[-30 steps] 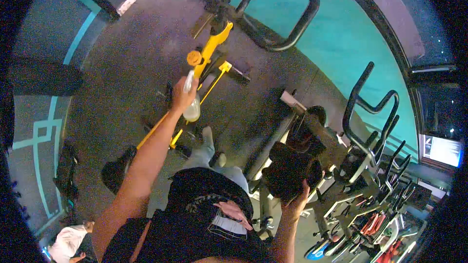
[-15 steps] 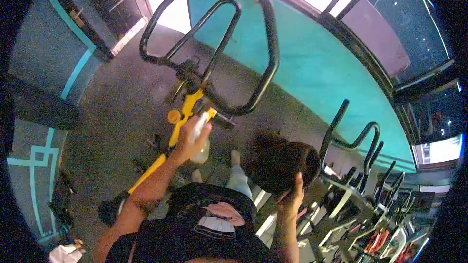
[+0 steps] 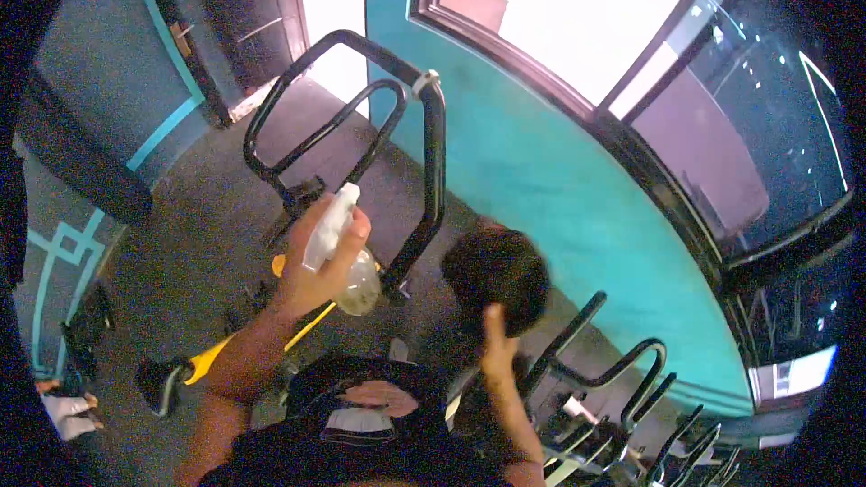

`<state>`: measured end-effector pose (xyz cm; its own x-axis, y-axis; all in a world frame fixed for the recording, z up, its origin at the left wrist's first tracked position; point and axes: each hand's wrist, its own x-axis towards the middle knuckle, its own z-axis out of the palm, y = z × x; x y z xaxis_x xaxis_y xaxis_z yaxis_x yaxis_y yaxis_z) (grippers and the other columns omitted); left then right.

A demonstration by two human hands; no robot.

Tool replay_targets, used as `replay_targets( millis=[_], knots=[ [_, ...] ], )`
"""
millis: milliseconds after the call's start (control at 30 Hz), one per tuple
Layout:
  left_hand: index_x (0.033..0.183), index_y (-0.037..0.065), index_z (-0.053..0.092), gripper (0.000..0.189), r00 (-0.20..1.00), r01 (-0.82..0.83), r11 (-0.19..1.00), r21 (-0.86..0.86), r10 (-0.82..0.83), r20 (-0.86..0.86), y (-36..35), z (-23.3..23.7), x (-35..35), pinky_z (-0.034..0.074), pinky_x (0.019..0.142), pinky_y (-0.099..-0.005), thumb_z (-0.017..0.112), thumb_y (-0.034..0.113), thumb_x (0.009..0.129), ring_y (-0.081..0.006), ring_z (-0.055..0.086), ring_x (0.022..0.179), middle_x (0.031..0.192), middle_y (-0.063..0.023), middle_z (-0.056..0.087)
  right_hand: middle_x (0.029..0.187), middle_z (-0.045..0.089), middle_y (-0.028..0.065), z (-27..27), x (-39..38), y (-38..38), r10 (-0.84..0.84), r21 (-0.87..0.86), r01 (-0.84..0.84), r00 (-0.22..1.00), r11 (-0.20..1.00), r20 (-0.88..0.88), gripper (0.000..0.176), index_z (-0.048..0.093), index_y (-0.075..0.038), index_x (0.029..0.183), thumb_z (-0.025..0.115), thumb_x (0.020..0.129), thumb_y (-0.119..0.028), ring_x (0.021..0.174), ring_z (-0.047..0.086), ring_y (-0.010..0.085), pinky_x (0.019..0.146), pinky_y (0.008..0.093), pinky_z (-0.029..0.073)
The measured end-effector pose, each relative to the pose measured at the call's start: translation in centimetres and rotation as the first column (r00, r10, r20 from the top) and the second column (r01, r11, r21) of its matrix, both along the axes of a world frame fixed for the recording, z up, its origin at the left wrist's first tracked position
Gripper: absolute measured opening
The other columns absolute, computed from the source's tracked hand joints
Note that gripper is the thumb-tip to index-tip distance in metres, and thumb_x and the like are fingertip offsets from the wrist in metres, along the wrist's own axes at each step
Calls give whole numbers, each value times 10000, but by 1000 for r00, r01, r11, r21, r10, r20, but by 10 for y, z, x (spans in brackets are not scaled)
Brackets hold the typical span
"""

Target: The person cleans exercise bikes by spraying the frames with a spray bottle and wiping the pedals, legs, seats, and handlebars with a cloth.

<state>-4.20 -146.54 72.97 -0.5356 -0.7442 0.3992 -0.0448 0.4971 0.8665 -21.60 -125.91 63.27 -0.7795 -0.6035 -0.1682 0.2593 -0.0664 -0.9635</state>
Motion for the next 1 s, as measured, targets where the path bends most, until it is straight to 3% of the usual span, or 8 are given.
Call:
replay_targets(
  millis=[100,133,167,233,300,500,900,1000],
  knots=[
    [986,31,566,164,988,-120,991,55,125,-88,-3,-8,7,462,654,-271,627,131,872,-108,557,742,818,-29,594,1469,262,215,-8,3,-90,200,63,-253,567,965,-799,641,395,87,1319,679,805,-168,1288,376,329,1027,403,350],
    [959,35,559,151,959,-216,935,-282,257,117,-1,-13,20,461,638,-285,641,100,850,-151,566,718,816,-53,584,1492,147,263,-9,2,-117,362,226,-295,581,928,-729,732,445,32,1299,719,627,-61,1305,337,405,1035,419,345],
    [932,39,552,149,860,-212,774,-596,437,262,3,-19,35,460,623,-299,656,68,829,-194,574,694,815,-78,575,1441,203,327,-19,-2,-145,209,170,-161,277,972,-938,705,538,-13,1204,700,518,-23,1232,374,489,1021,442,366],
    [978,36,542,178,945,-325,946,5,324,55,14,-28,60,464,653,-264,651,89,848,-144,565,725,826,-52,575,1413,235,343,-6,-13,-172,200,184,-87,267,979,-943,635,571,-31,1152,695,529,-15,1196,396,507,1007,455,383],
    [982,34,534,158,912,-399,844,359,405,61,34,-42,84,460,665,-244,623,114,879,-99,540,744,833,-22,574,1349,310,357,21,-22,-201,196,204,5,245,979,-950,539,611,-46,1088,685,556,-3,1140,441,520,966,475,421],
    [967,34,549,193,850,-514,703,493,495,180,65,-84,133,433,639,-236,599,210,907,-80,513,721,813,1,552,1006,505,255,87,-62,-280,67,70,23,100,997,-993,344,672,-26,959,749,639,-124,865,586,438,769,465,510],
    [921,38,558,209,952,-307,804,509,265,155,57,-95,197,445,624,-272,602,240,895,-104,532,695,769,-15,547,1165,513,211,-58,8,-163,-47,-48,12,539,999,-841,549,527,-117,1265,688,743,-169,1086,527,396,912,419,454],
    [916,39,555,191,963,-268,845,463,230,139,61,-105,225,429,605,-267,600,223,894,-98,515,677,746,-11,538,1097,522,235,-44,121,-129,-10,205,51,980,977,-197,566,398,-115,1386,526,853,-257,987,532,411,841,472,447]
  ],
)
